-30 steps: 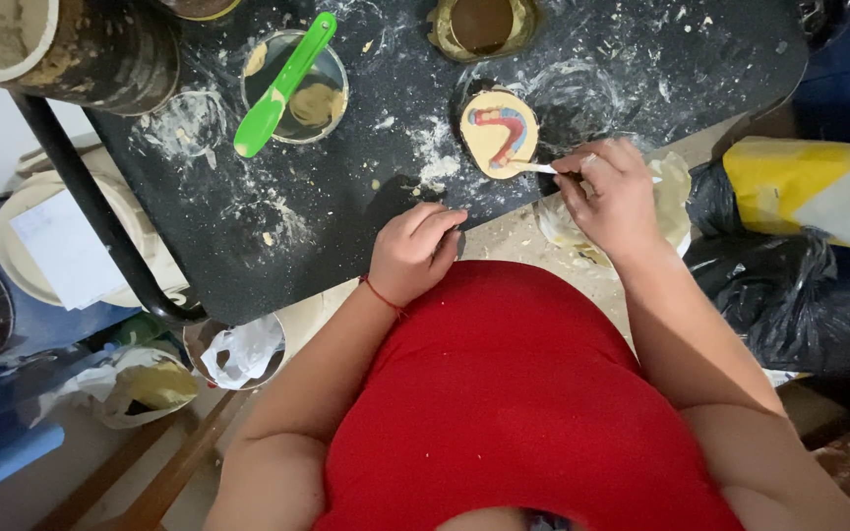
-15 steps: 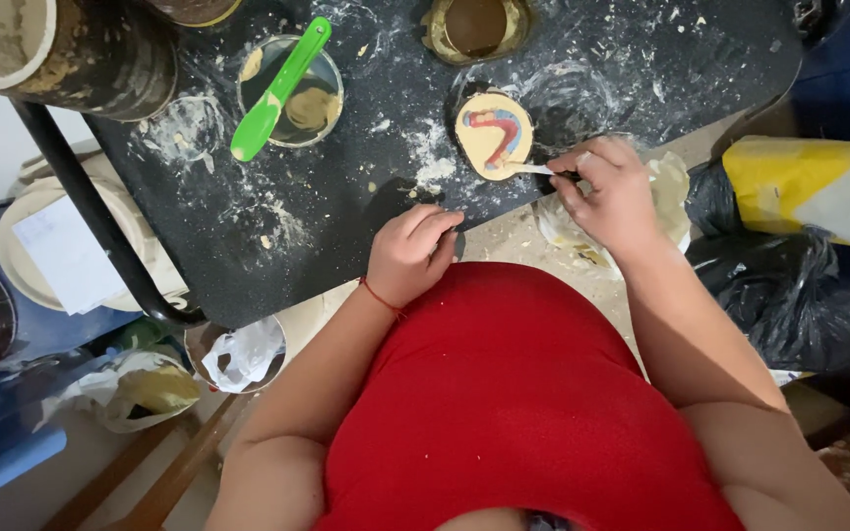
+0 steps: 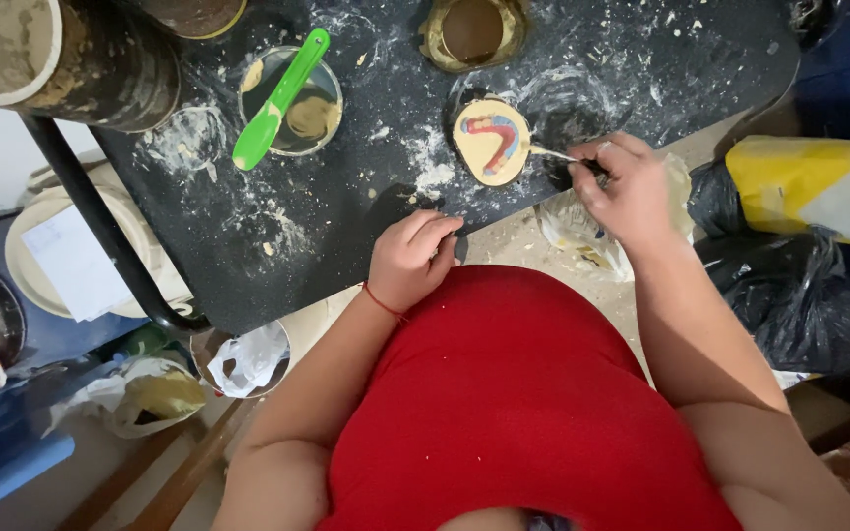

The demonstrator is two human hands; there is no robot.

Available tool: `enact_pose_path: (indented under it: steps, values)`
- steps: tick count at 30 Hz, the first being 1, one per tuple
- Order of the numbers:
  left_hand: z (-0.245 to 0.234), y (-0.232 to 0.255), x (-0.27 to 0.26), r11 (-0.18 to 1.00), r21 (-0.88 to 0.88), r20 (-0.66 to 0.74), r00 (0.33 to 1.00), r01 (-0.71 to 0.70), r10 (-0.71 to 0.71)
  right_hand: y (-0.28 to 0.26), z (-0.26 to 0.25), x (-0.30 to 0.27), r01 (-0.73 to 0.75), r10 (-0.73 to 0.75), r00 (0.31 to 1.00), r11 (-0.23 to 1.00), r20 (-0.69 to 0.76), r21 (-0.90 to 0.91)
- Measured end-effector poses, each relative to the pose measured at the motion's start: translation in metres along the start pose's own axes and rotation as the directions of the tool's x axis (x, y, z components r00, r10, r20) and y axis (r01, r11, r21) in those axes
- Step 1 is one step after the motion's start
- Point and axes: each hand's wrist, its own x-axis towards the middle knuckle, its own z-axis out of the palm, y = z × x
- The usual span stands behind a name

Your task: Preparing and detailing dental models using impression material and specialized tools at a laboratory bench.

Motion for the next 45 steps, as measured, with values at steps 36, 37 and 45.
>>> enact_pose_path:
  steps: [36,37,45]
  values:
    - [-0.093,-0.08,0.097,0.43,0.85,-0.24,0.95,0.304,-0.198,-0.186,0.091,0.187,0.327,-0.053,0.807,0.869,0.588,-0.371]
    - [-0.094,-0.079,0.097,0.434,0.849,-0.236,0.951,0.301,-0.198,-0.196,0.079,0.189,0.322,-0.047,0.808,0.87,0.588,-0.374]
    - [-0.104,-0.038,0.085,0.523,0.83,-0.088,0.971,0.194,-0.221,-0.128,-0.012,0.168,0.18,-0.106,0.913,0.971,0.394,-0.157]
